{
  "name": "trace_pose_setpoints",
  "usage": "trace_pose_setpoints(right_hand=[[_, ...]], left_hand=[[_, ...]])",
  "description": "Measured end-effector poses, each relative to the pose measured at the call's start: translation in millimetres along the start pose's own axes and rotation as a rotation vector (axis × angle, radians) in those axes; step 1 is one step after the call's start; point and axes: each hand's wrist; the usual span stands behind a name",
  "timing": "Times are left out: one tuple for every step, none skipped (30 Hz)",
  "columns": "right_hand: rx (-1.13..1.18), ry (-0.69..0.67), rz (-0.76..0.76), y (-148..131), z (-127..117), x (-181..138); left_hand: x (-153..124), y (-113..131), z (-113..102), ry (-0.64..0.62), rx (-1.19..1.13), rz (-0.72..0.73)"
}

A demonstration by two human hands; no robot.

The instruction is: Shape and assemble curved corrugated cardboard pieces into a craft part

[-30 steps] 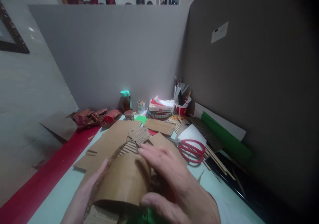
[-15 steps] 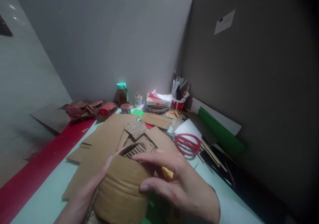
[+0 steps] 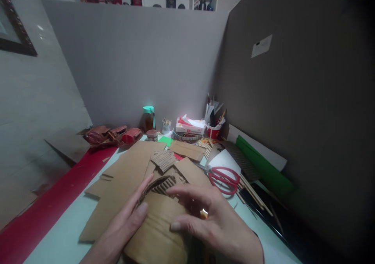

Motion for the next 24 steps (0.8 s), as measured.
trace_pose_setpoints(right_hand=[[-0.001,0.003,0.004,-0.8,-0.2,-0.4],[-0.002,0.007,0.005,-1.7,-0.5,-0.7],[-0.008,0.012,0.008,-2.6,-0.7,-1.0],[-0.012,0.015,0.012,-3.4,-1.0,-1.2],[-0.013,0.018,0.013,-4.1,-1.4,-1.3],[-0.012,0.021,0.014,-4.6,-1.7,-1.2],[-0.011,0.033,0.015,-4.7,-2.0,-1.0],[-0.008,0.044,0.011,-4.5,-2.2,-0.7],[-0.006,0.056,0.006,-4.0,-2.2,-0.3],[-0.005,0.066,-0.002,-3.1,-2.1,0.2],[0.0,0.075,-0.005,-2.1,-1.8,0.7],[0.017,0.079,-0.004,-1.0,-1.3,1.2],[0.048,0.081,0.001,-0.1,-0.7,1.7],[0.088,0.079,0.008,0.6,-0.1,2.1],[0.131,0.079,0.013,0.9,0.6,2.4],[0.163,0.08,0.015,0.9,1.2,2.7],[0.179,0.085,0.009,0.7,1.7,2.8],[0.179,0.093,-0.004,0.3,2.2,2.8],[0.174,0.101,-0.018,-0.1,2.5,2.8],[0.169,0.113,-0.032,-0.5,2.8,2.7],[0.17,0.121,-0.042,-0.6,2.9,2.5],[0.178,0.116,-0.045,-0.6,2.9,2.2],[0.202,0.103,-0.047,-0.4,2.8,1.9],[0.236,0.081,-0.05,-0.2,2.6,1.4]], left_hand=[[-0.9,1.6,0.5,-0.002,0.004,-0.005],[-2.3,2.8,0.2,-0.005,0.006,-0.011],[-4.1,3.8,-0.9,-0.009,0.006,-0.014],[-6.5,4.4,-2.8,-0.016,0.012,-0.013],[-9.2,4.7,-5.1,-0.028,0.026,-0.012],[-11.9,4.8,-7.8,-0.048,0.05,-0.01],[-14.3,4.8,-10.6,-0.078,0.082,-0.011],[-16.2,4.7,-13.1,-0.116,0.12,-0.015],[-17.5,4.6,-15.3,-0.16,0.157,-0.018],[-18.3,4.6,-16.9,-0.203,0.192,-0.023],[-18.5,4.6,-18.0,-0.232,0.222,-0.032],[-18.5,4.5,-18.7,-0.249,0.245,-0.044],[-18.4,4.1,-19.1,-0.253,0.262,-0.053],[-18.3,3.6,-19.5,-0.246,0.268,-0.063],[-18.2,2.7,-20.0,-0.24,0.262,-0.076],[-18.0,1.5,-20.7,-0.237,0.252,-0.086],[-17.7,0.1,-21.7,-0.245,0.24,-0.084],[-17.0,-1.5,-22.8,-0.254,0.24,-0.072],[-16.0,-3.1,-23.9,-0.27,0.252,-0.054],[-14.6,-4.5,-24.8,-0.279,0.254,-0.032],[-13.1,-5.6,-25.3,-0.275,0.255,-0.004],[-11.6,-6.3,-25.3,-0.267,0.221,0.012],[-10.5,-6.6,-24.8,-0.234,0.166,0.019],[-9.8,-6.6,-24.0,-0.21,0.126,0.027]])
Point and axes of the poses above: each hand's wrist, its own x-axis towards the middle knuckle, its own z-axis out of the palm, y = z × x, and after that the axes turned 11 degrees about -y, right-handed
